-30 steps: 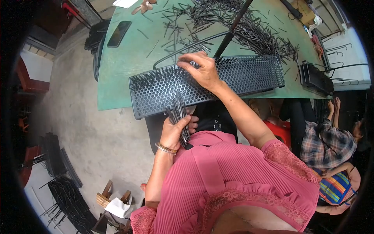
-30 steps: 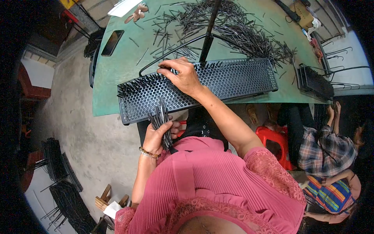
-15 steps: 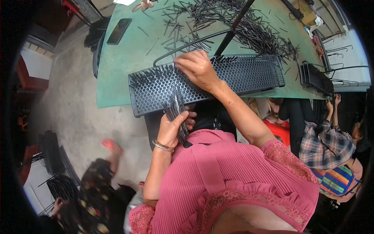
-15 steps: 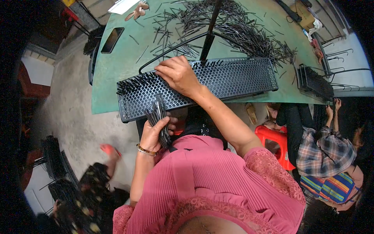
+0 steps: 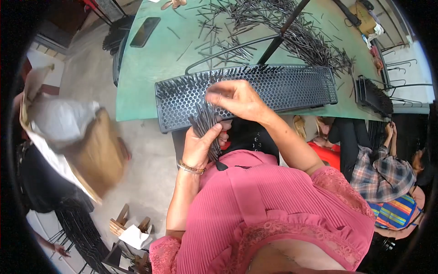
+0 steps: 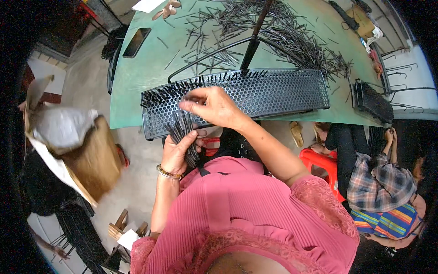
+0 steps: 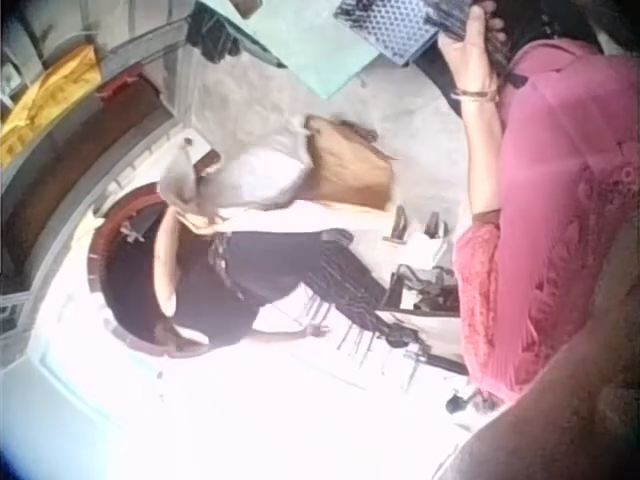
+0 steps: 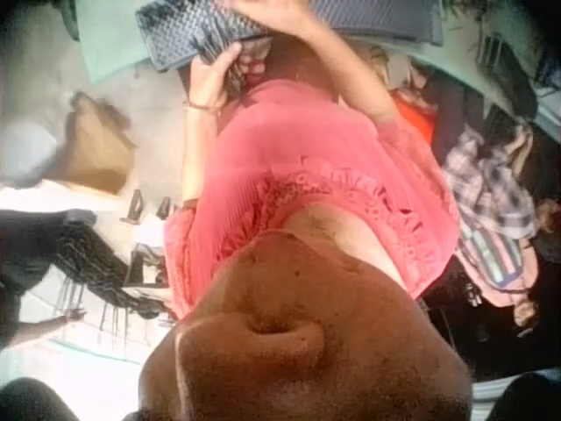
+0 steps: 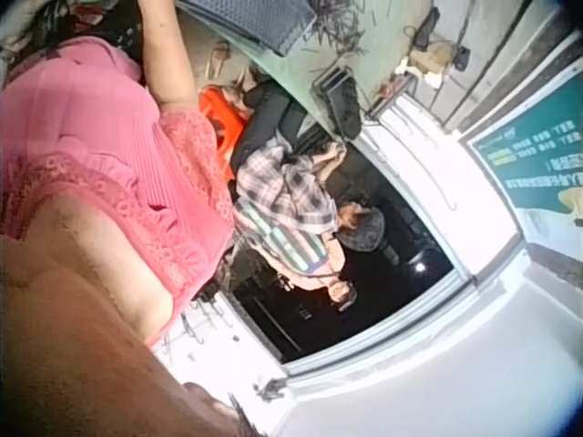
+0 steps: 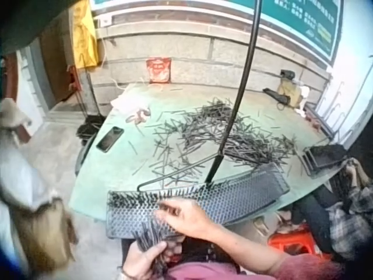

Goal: Inserting small metal pins into a perforated metal strip at a workbench.

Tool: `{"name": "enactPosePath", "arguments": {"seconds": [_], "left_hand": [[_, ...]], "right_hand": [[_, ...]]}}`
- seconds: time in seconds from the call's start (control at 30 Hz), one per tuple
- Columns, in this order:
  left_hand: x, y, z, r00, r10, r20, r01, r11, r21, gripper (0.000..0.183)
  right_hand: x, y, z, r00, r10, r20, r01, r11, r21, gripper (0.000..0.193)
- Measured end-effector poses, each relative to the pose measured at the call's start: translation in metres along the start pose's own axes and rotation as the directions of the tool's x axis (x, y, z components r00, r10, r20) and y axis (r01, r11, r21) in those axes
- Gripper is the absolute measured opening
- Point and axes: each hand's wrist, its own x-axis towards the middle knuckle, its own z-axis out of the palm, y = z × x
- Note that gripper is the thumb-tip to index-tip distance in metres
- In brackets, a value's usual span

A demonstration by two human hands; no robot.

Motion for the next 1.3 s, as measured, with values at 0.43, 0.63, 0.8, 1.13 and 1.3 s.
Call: {"name": "enactPosePath", "arguments": {"seconds": [0.43,0.63,0.8,1.13,1.3], "left_hand": [[0.001,-0.004,0.007,0.993,-0.051,0.110,0.034,0.988,0.151,0.027],[0.005,-0.009,0.007,0.989,-0.076,0.128,0.055,0.985,0.166,0.029],[0.010,-0.018,0.000,0.983,-0.136,0.126,0.133,0.991,0.033,0.029],[0.011,-0.026,-0.005,0.977,-0.192,0.096,0.201,0.975,-0.099,0.033],[0.013,-0.024,-0.001,0.975,-0.204,0.084,0.212,0.971,-0.112,0.038]], "right_hand": [[-0.013,0.019,-0.021,0.973,0.175,0.153,-0.213,0.935,0.285,0.022],[-0.016,0.013,-0.021,0.997,0.082,0.014,-0.082,0.952,0.296,0.021],[-0.004,0.008,-0.037,0.924,-0.129,-0.361,0.202,0.964,0.173,0.019],[0.022,0.021,-0.041,0.738,-0.493,-0.460,0.328,0.858,-0.395,0.017],[0.027,0.031,-0.039,0.711,-0.581,-0.395,0.382,0.792,-0.477,0.017]]}}
